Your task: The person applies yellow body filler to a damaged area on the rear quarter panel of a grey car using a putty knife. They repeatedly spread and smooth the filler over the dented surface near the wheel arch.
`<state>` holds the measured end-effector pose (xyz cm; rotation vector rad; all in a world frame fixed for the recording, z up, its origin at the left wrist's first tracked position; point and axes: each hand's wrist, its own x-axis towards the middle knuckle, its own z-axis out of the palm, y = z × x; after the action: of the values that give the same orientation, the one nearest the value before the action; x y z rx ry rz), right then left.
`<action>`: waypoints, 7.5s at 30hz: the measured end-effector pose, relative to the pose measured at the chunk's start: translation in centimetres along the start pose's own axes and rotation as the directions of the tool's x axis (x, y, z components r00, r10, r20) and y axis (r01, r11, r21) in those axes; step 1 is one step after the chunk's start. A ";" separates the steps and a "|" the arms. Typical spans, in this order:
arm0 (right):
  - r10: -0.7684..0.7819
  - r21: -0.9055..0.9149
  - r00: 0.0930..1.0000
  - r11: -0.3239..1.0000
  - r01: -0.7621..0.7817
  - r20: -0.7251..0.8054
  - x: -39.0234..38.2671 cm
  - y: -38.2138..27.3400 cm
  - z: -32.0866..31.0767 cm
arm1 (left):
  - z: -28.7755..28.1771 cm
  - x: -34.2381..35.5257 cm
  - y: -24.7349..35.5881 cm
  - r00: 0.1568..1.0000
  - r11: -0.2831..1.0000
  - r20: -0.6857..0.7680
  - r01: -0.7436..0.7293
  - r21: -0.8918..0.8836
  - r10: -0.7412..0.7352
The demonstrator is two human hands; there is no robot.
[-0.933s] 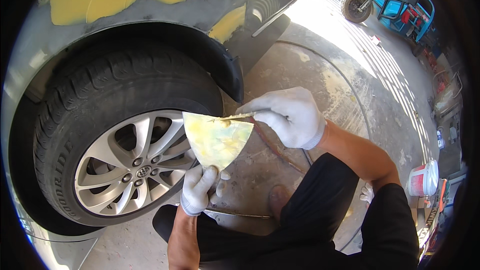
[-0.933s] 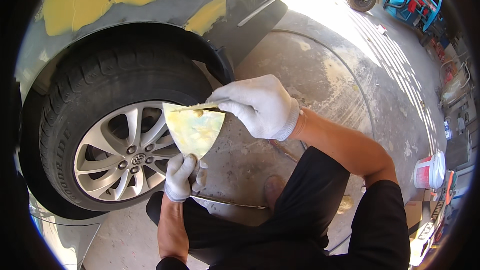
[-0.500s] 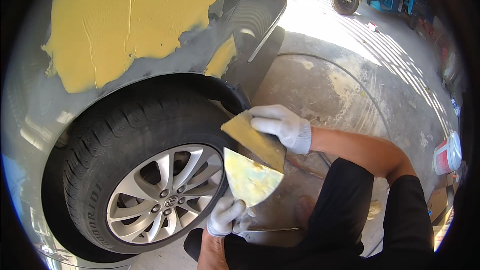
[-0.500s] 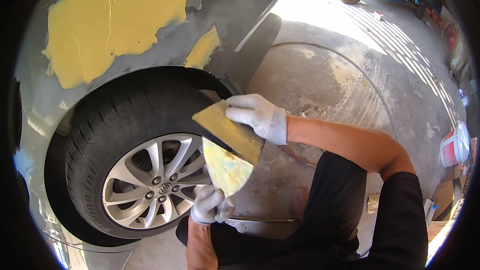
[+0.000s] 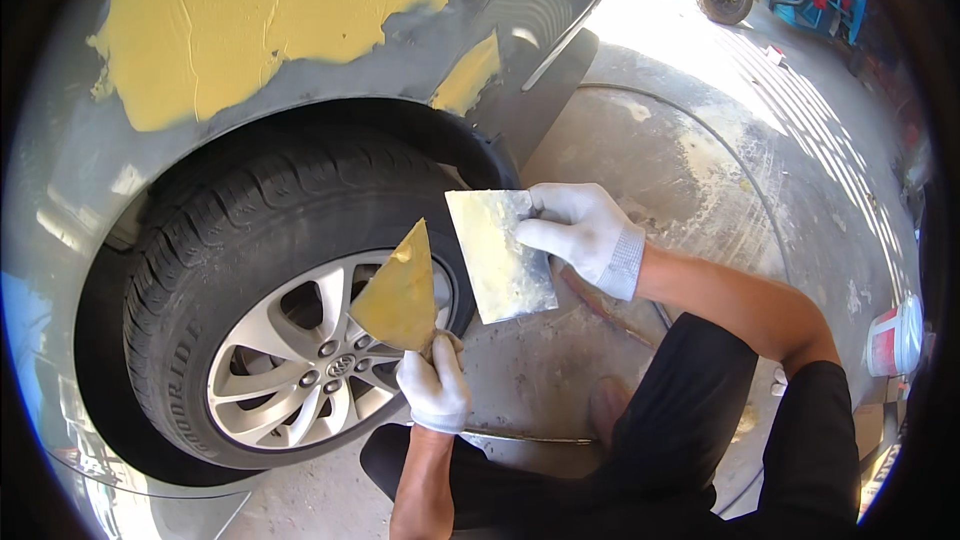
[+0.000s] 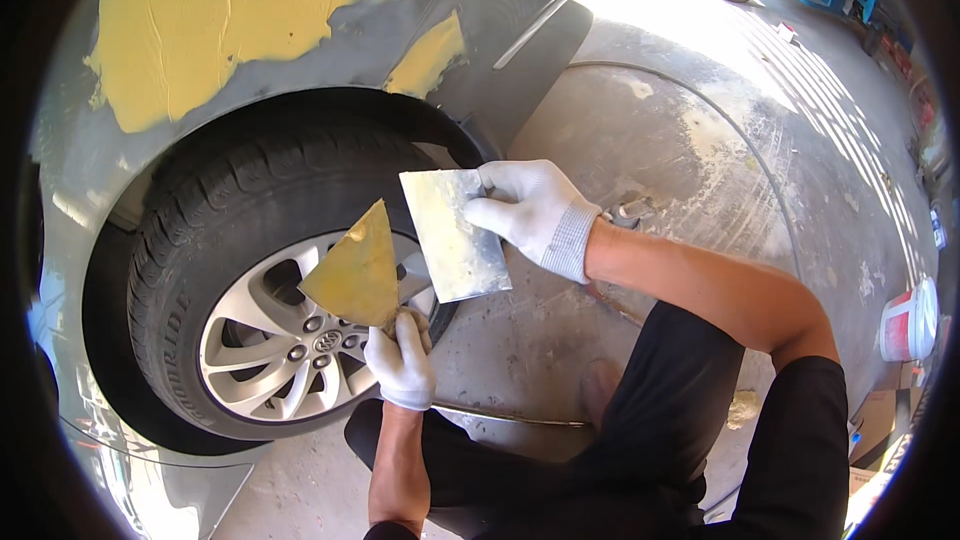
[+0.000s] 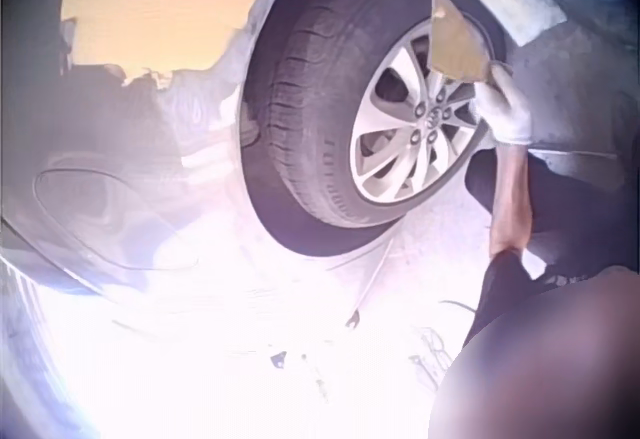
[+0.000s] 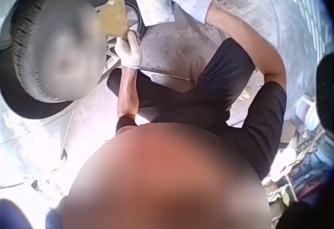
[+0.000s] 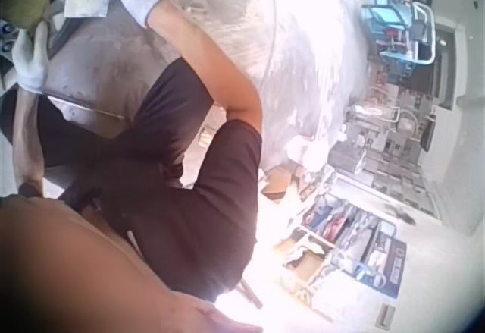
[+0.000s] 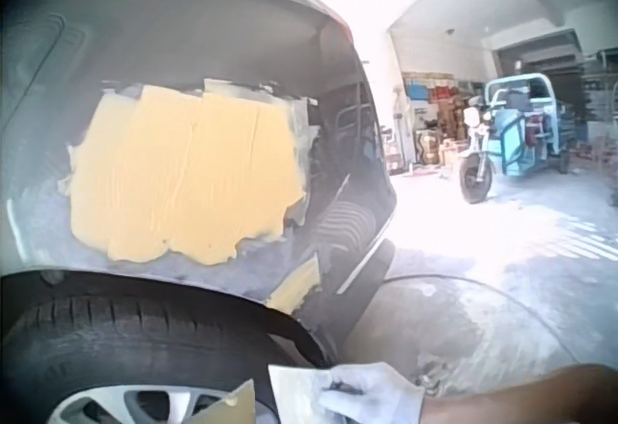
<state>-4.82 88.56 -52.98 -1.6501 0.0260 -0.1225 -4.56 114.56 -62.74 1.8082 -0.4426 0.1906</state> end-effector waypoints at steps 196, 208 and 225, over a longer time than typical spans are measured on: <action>-0.391 -0.727 0.740 0.216 0.652 0.548 -2.1 -3.2 -0.1 | -5.8 -1.5 1.1 0.871 0.704 0.474 0.417 -0.575 -0.129; 0.078 -0.214 0.784 0.974 0.071 0.616 3.5 -0.3 1.8 | -4.8 -2.3 0.3 0.621 0.460 0.774 0.727 -0.511 -0.123; 0.061 0.067 0.997 0.996 -0.065 0.051 1.1 0.2 0.1 | -1.1 -1.8 0.6 0.991 0.971 0.033 0.135 -0.195 -0.131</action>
<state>-3.72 88.60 -53.10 -1.5815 0.0361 -0.0345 -6.29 115.88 -62.54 1.6391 -0.3406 0.0336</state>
